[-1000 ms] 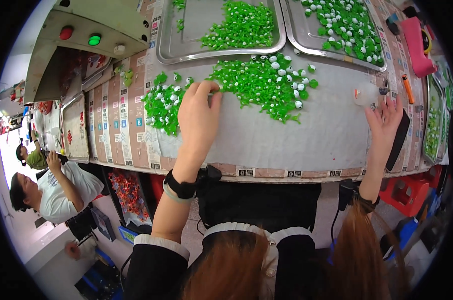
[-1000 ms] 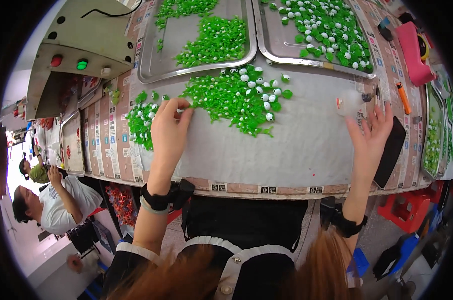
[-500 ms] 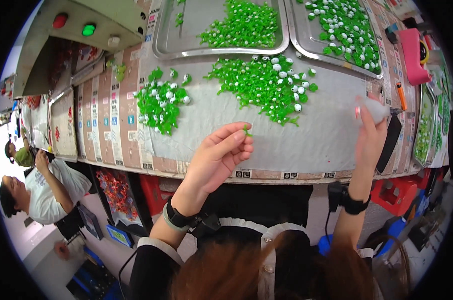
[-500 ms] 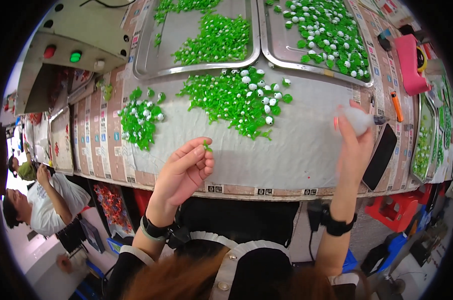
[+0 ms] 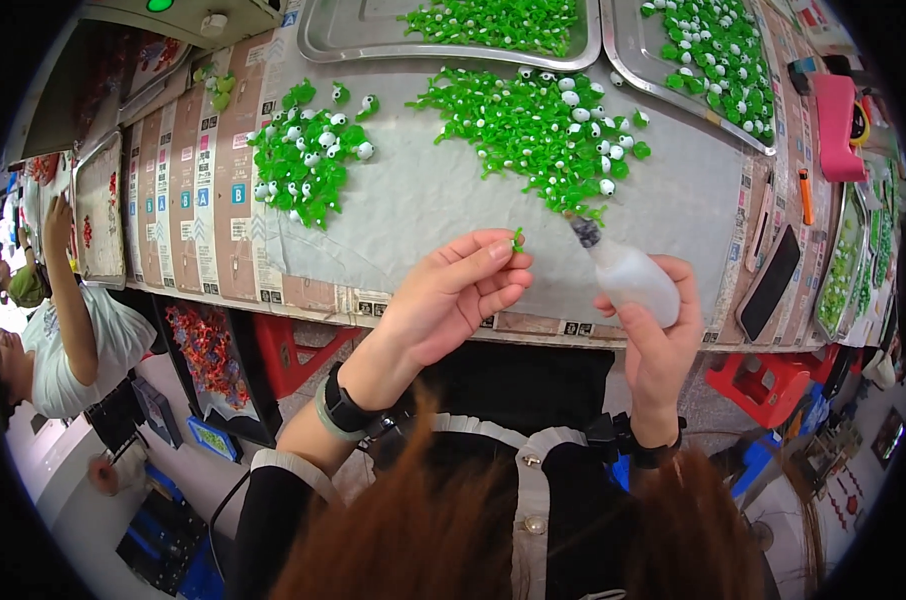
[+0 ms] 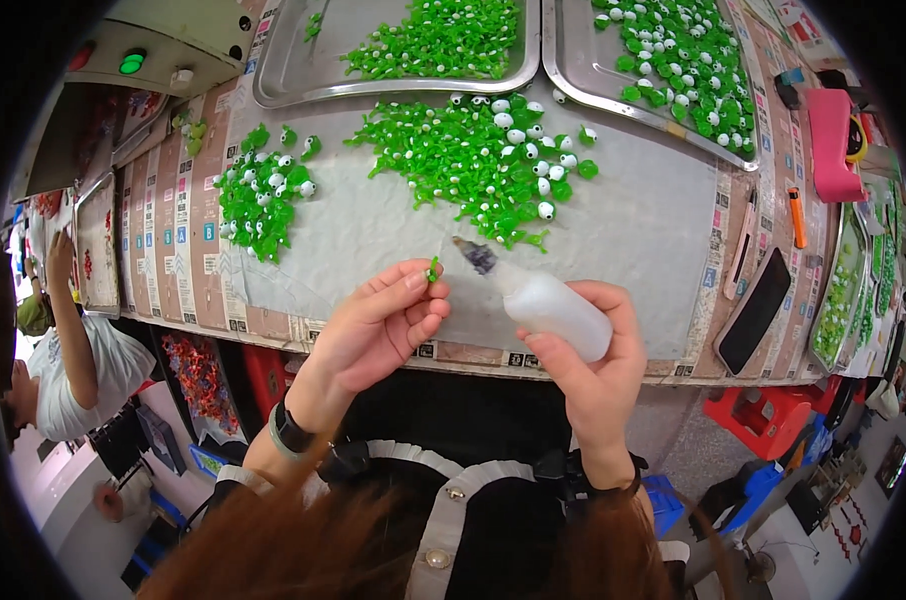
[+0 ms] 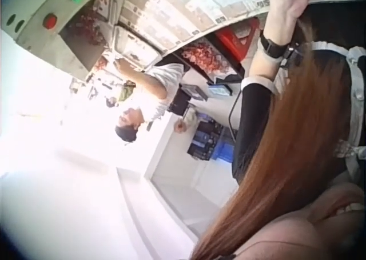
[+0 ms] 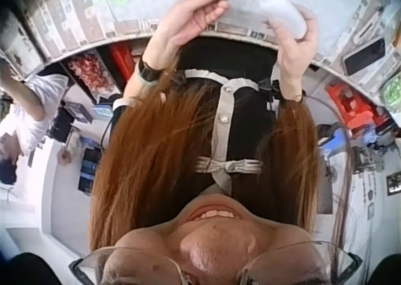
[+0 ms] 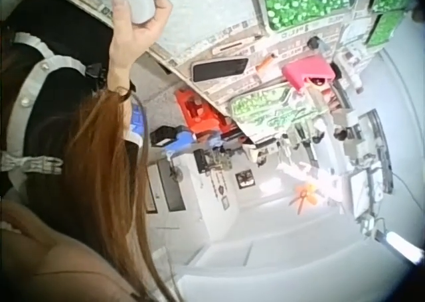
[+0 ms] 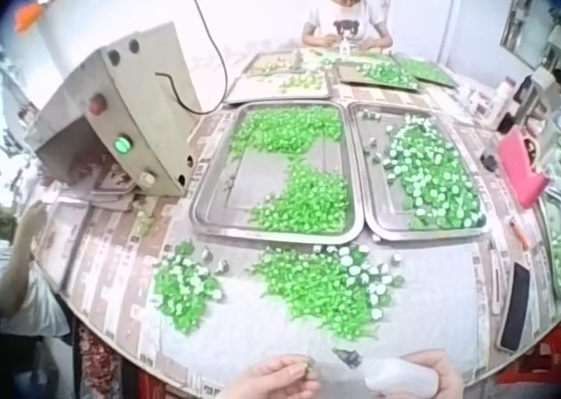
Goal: Gluing small green and white plastic components together at a factory workbench.
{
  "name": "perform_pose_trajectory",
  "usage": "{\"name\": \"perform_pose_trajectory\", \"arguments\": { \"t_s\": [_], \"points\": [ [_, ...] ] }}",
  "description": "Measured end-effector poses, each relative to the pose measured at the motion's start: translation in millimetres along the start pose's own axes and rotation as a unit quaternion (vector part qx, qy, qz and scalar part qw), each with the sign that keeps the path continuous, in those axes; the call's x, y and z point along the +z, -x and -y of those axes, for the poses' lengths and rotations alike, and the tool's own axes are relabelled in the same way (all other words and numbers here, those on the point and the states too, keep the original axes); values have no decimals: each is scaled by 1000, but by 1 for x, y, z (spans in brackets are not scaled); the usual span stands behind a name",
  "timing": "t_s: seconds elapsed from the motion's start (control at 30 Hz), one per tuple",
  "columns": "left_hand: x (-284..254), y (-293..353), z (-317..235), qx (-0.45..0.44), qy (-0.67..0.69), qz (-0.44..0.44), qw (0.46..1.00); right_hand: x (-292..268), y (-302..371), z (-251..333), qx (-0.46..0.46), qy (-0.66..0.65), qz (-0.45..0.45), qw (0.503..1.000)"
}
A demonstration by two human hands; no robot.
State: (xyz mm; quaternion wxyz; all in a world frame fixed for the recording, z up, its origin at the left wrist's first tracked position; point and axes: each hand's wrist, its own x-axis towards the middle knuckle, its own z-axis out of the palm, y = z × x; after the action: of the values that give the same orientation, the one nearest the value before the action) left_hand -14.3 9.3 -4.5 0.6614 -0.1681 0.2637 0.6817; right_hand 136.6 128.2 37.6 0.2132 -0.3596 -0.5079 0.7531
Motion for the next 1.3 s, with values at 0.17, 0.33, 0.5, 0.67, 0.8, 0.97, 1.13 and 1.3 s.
{"name": "perform_pose_trajectory", "arguments": {
  "t_s": [0.17,0.33,0.5,0.67,0.8,0.97,1.13,1.3],
  "points": [
    [4,2,-2,-12,-2,-23,1000,-3,-12,-13,-82,-30,-36,996],
    [6,1,0,-18,-38,-36,998,-15,-20,-33,-65,-160,-85,981],
    [9,1,1,-15,-92,-89,992,-19,-22,-43,-75,-151,-117,979],
    [9,-1,1,-21,-117,-89,989,-20,-24,-39,-65,-145,-129,979],
    [7,-1,3,-16,-121,-92,988,-21,-24,-41,-57,-141,-134,979],
    [10,-2,4,-10,-127,-87,988,-20,-24,-35,-57,-127,-130,982],
    [10,0,4,-8,-132,-96,987,-18,-25,-37,-56,-114,-129,983],
    [10,0,3,-9,-135,-97,986,-19,-25,-38,-63,-102,-122,985]
  ]
}}
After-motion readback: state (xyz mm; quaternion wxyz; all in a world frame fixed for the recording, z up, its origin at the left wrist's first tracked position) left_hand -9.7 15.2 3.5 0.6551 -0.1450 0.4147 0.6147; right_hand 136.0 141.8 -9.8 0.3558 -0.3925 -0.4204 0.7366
